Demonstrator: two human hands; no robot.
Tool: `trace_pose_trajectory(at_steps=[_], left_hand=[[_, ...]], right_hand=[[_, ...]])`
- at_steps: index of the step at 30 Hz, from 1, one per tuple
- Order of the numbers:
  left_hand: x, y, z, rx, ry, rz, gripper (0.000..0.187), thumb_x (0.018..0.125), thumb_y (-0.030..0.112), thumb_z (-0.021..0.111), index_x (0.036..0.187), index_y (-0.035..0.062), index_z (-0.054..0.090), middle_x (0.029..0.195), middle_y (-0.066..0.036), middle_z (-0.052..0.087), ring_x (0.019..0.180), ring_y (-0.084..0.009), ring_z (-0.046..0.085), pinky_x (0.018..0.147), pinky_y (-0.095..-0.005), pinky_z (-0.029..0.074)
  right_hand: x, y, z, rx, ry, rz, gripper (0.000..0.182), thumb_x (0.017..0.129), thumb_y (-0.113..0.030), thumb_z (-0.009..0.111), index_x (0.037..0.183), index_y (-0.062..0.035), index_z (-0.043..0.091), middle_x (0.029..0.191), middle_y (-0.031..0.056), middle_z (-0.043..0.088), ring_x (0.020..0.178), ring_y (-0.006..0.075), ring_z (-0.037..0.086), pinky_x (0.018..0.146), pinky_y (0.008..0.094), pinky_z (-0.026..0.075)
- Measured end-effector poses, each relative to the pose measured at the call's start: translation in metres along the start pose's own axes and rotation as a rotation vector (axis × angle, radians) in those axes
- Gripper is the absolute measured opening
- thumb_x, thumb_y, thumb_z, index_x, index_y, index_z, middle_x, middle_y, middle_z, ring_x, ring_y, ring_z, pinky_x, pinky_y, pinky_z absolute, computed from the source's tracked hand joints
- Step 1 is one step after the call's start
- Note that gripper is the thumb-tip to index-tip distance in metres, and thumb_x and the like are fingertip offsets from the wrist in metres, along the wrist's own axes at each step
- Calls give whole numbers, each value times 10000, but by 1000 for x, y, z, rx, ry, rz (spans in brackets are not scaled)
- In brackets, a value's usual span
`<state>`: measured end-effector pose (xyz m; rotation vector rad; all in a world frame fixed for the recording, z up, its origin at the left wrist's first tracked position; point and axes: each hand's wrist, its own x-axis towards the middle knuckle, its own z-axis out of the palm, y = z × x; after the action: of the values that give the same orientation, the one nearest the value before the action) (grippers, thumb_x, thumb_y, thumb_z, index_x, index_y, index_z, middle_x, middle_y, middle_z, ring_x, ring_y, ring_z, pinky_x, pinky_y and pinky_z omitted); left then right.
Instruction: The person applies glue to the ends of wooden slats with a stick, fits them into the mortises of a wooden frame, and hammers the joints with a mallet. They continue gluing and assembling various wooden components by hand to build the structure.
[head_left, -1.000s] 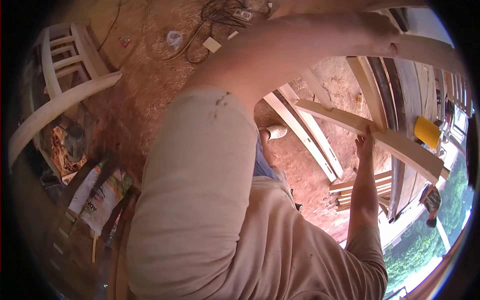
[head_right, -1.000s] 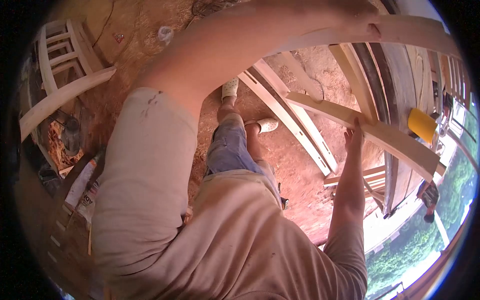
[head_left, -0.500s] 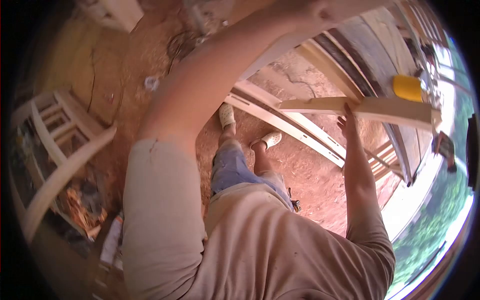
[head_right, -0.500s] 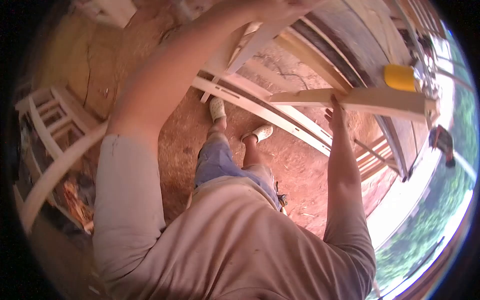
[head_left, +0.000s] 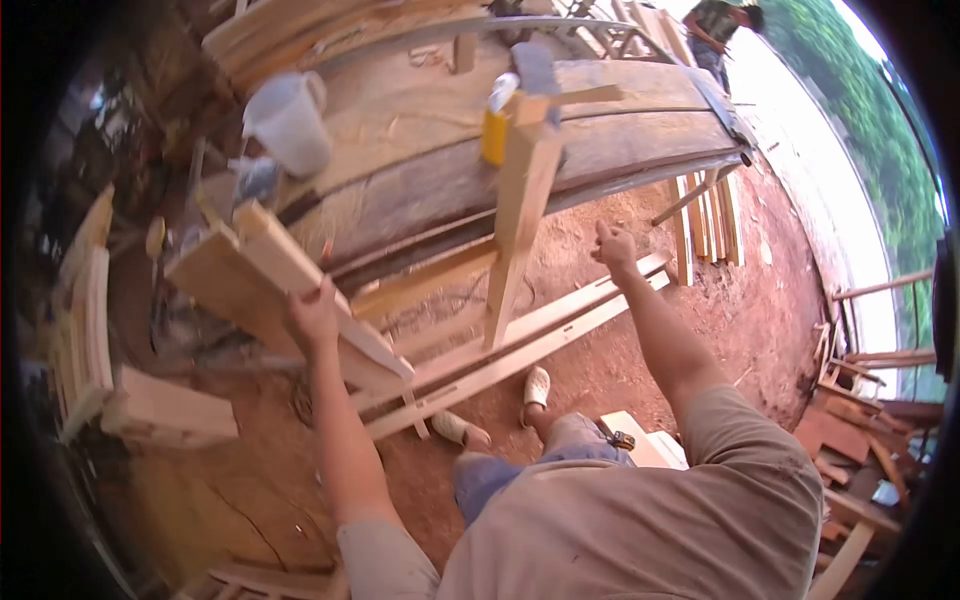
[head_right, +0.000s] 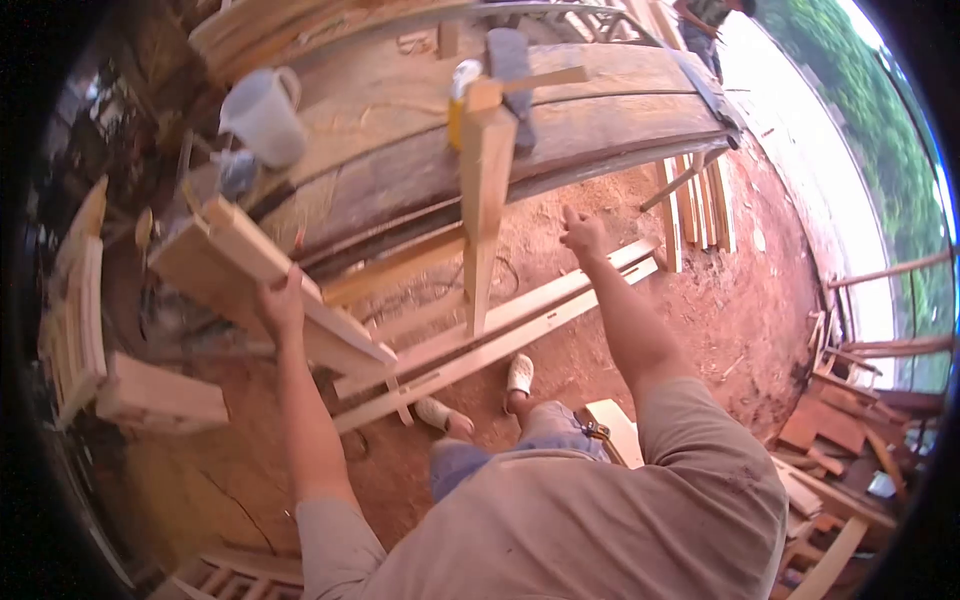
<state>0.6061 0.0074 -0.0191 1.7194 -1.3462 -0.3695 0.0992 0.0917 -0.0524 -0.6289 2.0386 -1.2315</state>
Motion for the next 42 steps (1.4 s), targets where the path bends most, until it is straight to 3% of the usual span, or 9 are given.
trace_pose_trajectory(at_steps=[8, 10, 12, 18, 26, 30, 32, 39, 42], left_hand=[[-2, 1, 8, 202, 67, -55, 358, 770, 267, 713, 871, -70, 644, 908, -243, 674, 887, -384, 652, 808, -436, 496], [2, -1, 12, 186, 95, -63, 368, 767, 270, 710, 869, -76, 643, 901, -245, 674, 893, -387, 651, 815, -439, 495], [2, 4, 11, 222, 50, -210, 393, 746, 285, 722, 860, -82, 642, 909, -247, 672, 899, -388, 648, 827, -441, 492], [2, 16, 7, 307, 59, -291, 413, 723, 291, 727, 894, -73, 634, 907, -234, 676, 888, -376, 654, 831, -436, 492], [3, 15, 3, 322, 49, -282, 375, 724, 276, 721, 896, -48, 637, 882, -198, 683, 865, -342, 661, 817, -418, 494], [0, 19, 5, 259, 53, -303, 375, 730, 293, 713, 894, -37, 644, 888, -192, 685, 867, -349, 660, 812, -419, 494], [1, 12, 6, 262, 47, -269, 391, 733, 309, 710, 901, -38, 646, 902, -201, 684, 862, -361, 657, 809, -421, 493], [9, -24, 13, 226, 36, -69, 520, 759, 479, 708, 791, -39, 672, 807, -235, 674, 778, -387, 656, 711, -469, 478], [6, -15, 9, 108, -41, -102, 437, 766, 405, 697, 818, -29, 686, 799, -197, 692, 772, -358, 676, 715, -423, 499]], right_hand=[[63, -70, -61, 100, -48, -152, 317, 897, -314, 632, 895, 3, 638, 713, 42, 605, 577, 119, 574, 540, 269, 458], [79, -91, -41, 12, -188, -296, 397, 854, -349, 672, 960, 32, 641, 815, 111, 661, 730, 205, 644, 654, 323, 505], [117, -89, -2, -279, -47, -482, 529, 808, -409, 698, 1040, 61, 627, 986, 223, 666, 953, 331, 647, 819, 389, 504], [115, -145, 64, -484, -143, -395, 708, 753, -437, 735, 1176, 89, 522, 1135, 299, 597, 1101, 417, 572, 936, 433, 464], [151, -139, 74, -506, -182, -391, 570, 652, -311, 765, 1088, 27, 621, 1136, 233, 623, 1038, 321, 620, 844, 385, 517], [162, -104, 8, -208, -595, -154, 290, 589, -218, 719, 784, -6, 683, 752, 128, 654, 660, 216, 604, 616, 335, 481], [110, -90, -37, -263, -519, -145, 244, 584, -218, 717, 693, -8, 658, 692, 90, 626, 611, 174, 576, 577, 314, 456], [-47, 17, -114, 72, -473, 154, 253, 661, -64, 725, 866, -14, 587, 691, 57, 589, 613, 156, 585, 583, 304, 477], [-114, 57, -111, 31, -366, 33, 275, 690, -82, 697, 925, -16, 570, 744, 45, 577, 638, 146, 569, 593, 308, 469]])
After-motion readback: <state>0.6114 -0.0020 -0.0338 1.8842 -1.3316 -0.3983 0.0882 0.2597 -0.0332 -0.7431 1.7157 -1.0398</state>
